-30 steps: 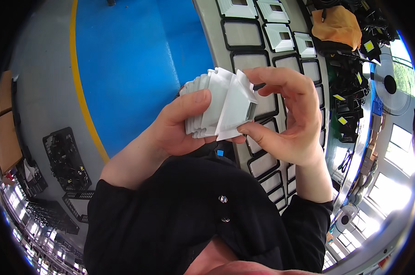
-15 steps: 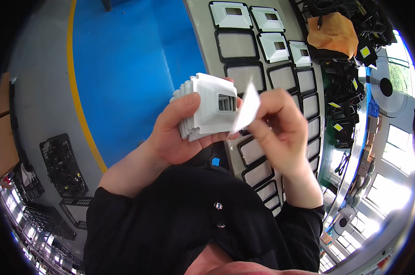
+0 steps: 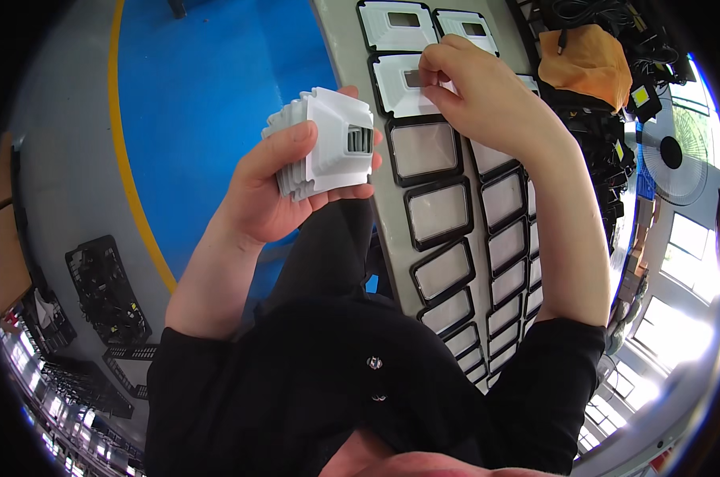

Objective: Manually assembling lighting fixture components by placing black frames on a table and inserting white housing units.

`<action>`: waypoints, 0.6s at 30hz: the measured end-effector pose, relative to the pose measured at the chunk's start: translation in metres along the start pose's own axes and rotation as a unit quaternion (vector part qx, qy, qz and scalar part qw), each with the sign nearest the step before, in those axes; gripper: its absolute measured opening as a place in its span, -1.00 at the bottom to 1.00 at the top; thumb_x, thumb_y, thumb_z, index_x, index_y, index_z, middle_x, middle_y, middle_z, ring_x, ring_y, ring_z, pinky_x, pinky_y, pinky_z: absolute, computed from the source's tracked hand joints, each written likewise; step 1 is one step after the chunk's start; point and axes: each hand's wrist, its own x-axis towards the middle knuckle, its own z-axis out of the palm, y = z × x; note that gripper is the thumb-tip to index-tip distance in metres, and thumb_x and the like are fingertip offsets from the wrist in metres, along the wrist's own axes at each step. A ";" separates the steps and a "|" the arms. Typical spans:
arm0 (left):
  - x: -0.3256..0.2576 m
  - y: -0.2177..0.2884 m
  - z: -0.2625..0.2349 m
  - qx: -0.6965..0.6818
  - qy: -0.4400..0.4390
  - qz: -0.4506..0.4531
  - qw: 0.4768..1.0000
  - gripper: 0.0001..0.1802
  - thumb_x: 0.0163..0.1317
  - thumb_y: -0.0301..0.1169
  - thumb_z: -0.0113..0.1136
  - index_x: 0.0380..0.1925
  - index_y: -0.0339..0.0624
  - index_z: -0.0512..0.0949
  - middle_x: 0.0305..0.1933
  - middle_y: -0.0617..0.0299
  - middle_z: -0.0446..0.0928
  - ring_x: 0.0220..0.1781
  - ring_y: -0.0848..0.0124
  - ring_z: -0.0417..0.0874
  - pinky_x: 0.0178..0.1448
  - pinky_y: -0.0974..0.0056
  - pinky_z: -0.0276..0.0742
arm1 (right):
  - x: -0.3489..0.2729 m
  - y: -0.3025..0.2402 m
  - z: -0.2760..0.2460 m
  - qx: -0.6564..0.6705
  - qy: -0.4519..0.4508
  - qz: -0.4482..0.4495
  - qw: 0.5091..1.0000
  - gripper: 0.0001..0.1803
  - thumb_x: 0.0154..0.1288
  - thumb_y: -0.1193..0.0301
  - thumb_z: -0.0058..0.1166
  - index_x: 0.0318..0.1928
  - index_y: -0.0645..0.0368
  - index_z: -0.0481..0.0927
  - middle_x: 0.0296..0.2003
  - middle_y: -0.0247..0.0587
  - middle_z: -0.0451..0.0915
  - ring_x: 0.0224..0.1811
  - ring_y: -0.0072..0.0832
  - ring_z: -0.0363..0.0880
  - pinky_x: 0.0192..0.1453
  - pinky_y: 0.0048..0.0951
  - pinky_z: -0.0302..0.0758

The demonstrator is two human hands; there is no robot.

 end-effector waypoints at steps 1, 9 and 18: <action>0.000 -0.001 -0.001 -0.001 0.001 -0.001 1.000 -0.04 0.21 -0.01 0.13 0.41 -0.37 -0.02 0.21 -0.26 0.37 0.19 -0.02 0.52 0.10 -0.01 0.62 | 0.002 0.001 0.002 0.004 -0.004 -0.005 1.000 -0.88 0.18 0.49 0.02 -0.27 0.23 0.52 -0.20 -0.09 0.54 -0.14 -0.08 0.56 -0.05 -0.19 0.51; 0.003 -0.001 -0.002 -0.017 -0.021 -0.019 0.999 -0.01 0.18 0.00 0.17 0.41 -0.39 -0.02 0.20 -0.27 0.37 0.18 -0.05 0.53 0.09 -0.04 0.62 | 0.010 0.000 0.008 -0.031 -0.010 -0.002 0.999 -0.90 0.23 0.51 0.02 -0.25 0.25 0.49 -0.26 -0.12 0.51 -0.16 -0.23 0.56 -0.04 -0.30 0.49; -0.002 0.000 0.001 -0.021 -0.035 -0.024 0.999 0.02 0.17 0.04 0.19 0.41 -0.40 -0.04 0.23 -0.29 0.34 0.21 -0.07 0.50 0.14 -0.03 0.61 | -0.006 0.000 0.004 0.003 0.084 -0.039 0.996 -0.85 0.17 0.48 0.10 -0.23 0.21 0.53 -0.31 -0.17 0.51 -0.27 -0.29 0.52 -0.16 -0.35 0.48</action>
